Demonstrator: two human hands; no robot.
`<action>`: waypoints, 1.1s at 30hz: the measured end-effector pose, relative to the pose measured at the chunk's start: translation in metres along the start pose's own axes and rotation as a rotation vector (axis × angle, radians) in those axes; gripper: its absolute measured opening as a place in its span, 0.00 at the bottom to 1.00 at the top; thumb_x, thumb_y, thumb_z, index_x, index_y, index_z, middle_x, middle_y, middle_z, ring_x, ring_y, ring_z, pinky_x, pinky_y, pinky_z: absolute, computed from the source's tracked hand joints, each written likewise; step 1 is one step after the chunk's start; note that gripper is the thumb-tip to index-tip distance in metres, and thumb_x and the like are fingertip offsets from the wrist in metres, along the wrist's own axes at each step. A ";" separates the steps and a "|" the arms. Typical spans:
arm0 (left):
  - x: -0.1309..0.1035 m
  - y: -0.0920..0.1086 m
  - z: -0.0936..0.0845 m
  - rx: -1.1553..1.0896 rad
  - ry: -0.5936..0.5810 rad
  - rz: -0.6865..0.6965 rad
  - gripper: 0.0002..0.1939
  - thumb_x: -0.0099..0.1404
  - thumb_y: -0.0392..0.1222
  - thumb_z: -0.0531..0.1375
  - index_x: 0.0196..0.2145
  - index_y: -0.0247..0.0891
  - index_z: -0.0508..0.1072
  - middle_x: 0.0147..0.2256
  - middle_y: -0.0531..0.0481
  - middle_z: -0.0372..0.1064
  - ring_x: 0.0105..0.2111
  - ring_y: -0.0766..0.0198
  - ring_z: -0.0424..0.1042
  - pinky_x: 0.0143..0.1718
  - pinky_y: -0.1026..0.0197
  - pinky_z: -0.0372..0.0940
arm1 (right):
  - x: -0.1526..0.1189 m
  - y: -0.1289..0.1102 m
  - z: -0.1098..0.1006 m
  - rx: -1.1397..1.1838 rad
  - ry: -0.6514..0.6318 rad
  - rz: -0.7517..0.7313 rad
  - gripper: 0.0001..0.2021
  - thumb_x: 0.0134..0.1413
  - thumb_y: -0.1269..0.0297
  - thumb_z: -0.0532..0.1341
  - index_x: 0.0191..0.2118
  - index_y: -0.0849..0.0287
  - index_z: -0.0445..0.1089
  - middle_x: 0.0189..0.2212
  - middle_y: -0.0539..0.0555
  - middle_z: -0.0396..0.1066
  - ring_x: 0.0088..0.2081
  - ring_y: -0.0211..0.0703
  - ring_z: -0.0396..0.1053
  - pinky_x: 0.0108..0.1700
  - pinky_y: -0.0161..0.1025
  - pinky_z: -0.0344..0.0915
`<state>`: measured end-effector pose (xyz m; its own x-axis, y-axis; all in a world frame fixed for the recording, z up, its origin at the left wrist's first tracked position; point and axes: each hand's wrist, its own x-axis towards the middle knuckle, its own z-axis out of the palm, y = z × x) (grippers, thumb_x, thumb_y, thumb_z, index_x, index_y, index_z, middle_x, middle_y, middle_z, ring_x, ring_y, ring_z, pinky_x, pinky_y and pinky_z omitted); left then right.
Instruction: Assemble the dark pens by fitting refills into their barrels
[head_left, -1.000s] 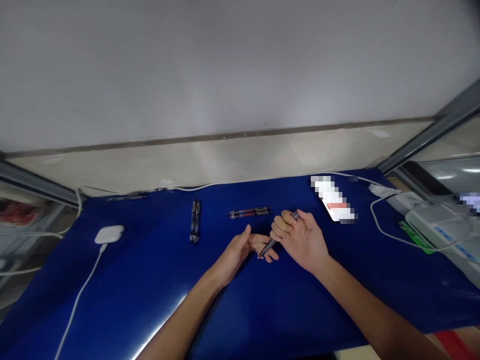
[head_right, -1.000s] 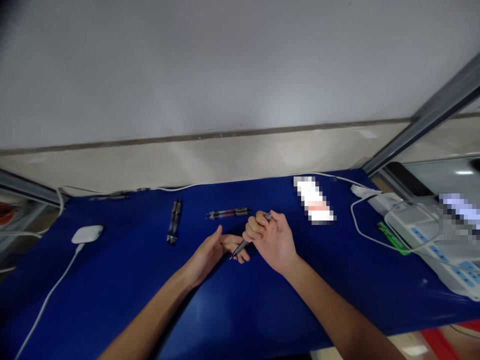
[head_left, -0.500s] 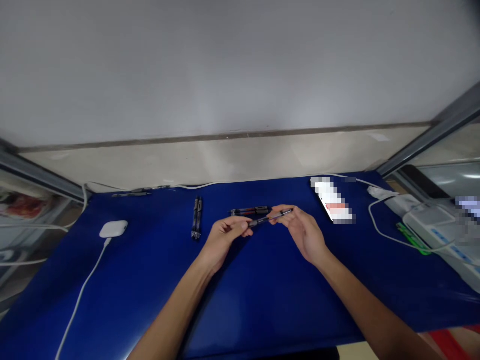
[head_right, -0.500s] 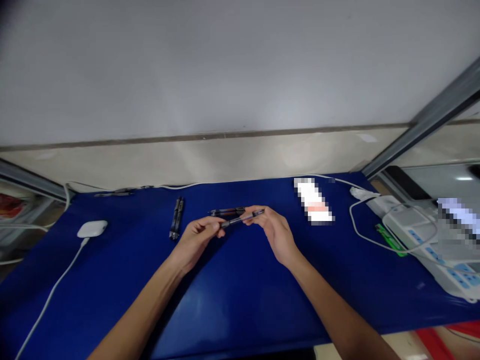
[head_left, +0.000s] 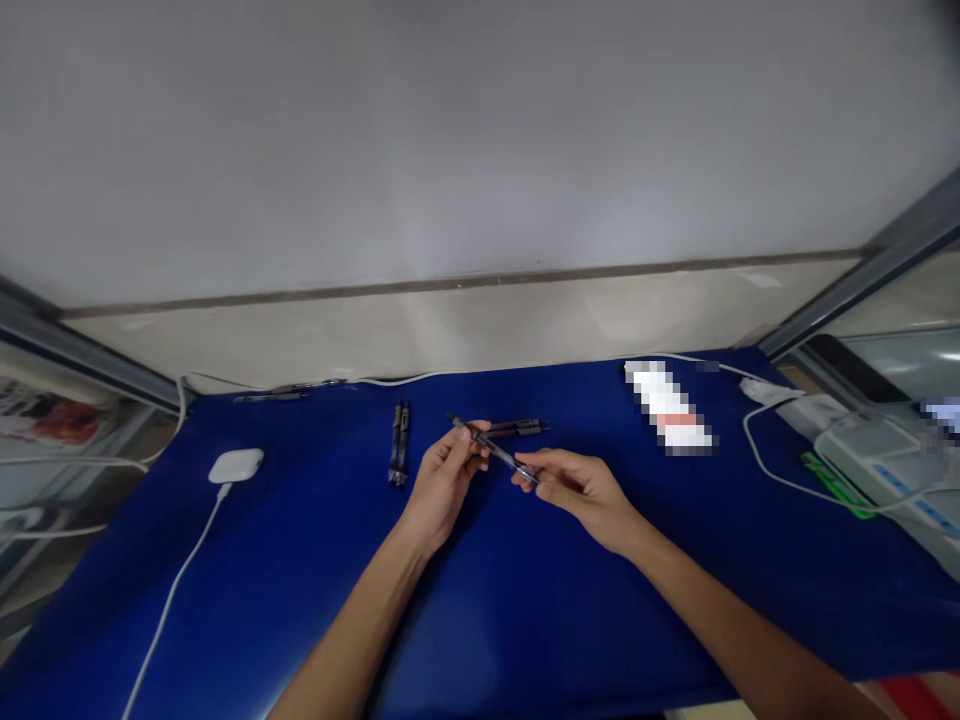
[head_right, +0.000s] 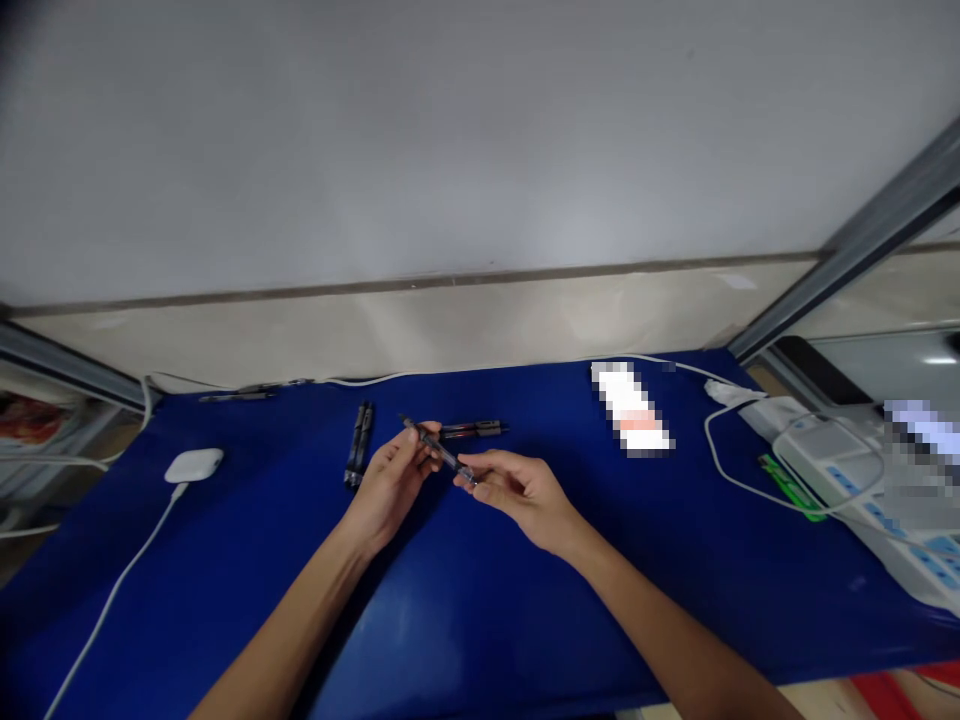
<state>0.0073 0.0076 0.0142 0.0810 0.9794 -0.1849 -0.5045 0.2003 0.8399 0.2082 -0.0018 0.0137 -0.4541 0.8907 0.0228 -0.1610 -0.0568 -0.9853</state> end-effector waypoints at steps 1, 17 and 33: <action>0.000 0.000 0.001 0.025 0.000 0.000 0.17 0.63 0.51 0.63 0.43 0.34 0.77 0.31 0.49 0.69 0.32 0.68 0.67 0.38 0.66 0.62 | 0.001 0.000 0.000 -0.032 0.006 -0.016 0.16 0.56 0.63 0.65 0.51 0.53 0.73 0.42 0.55 0.76 0.43 0.44 0.75 0.51 0.48 0.70; 0.000 0.026 -0.009 0.330 0.044 0.012 0.15 0.56 0.50 0.68 0.34 0.34 0.79 0.38 0.45 0.75 0.32 0.67 0.70 0.37 0.64 0.66 | -0.002 0.003 0.009 -0.706 -0.124 -0.404 0.21 0.61 0.65 0.61 0.58 0.46 0.65 0.46 0.55 0.72 0.48 0.48 0.68 0.51 0.49 0.68; 0.009 0.075 -0.130 1.234 0.577 -0.041 0.21 0.53 0.49 0.64 0.42 0.34 0.78 0.29 0.47 0.77 0.24 0.60 0.73 0.28 0.62 0.64 | 0.004 0.006 -0.004 -0.968 -0.057 -0.385 0.14 0.65 0.66 0.55 0.52 0.49 0.72 0.46 0.56 0.70 0.47 0.50 0.68 0.51 0.54 0.68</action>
<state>-0.1417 0.0282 0.0092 -0.4436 0.8835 -0.1503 0.6042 0.4187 0.6780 0.2090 0.0028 0.0070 -0.5661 0.7474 0.3476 0.4558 0.6352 -0.6235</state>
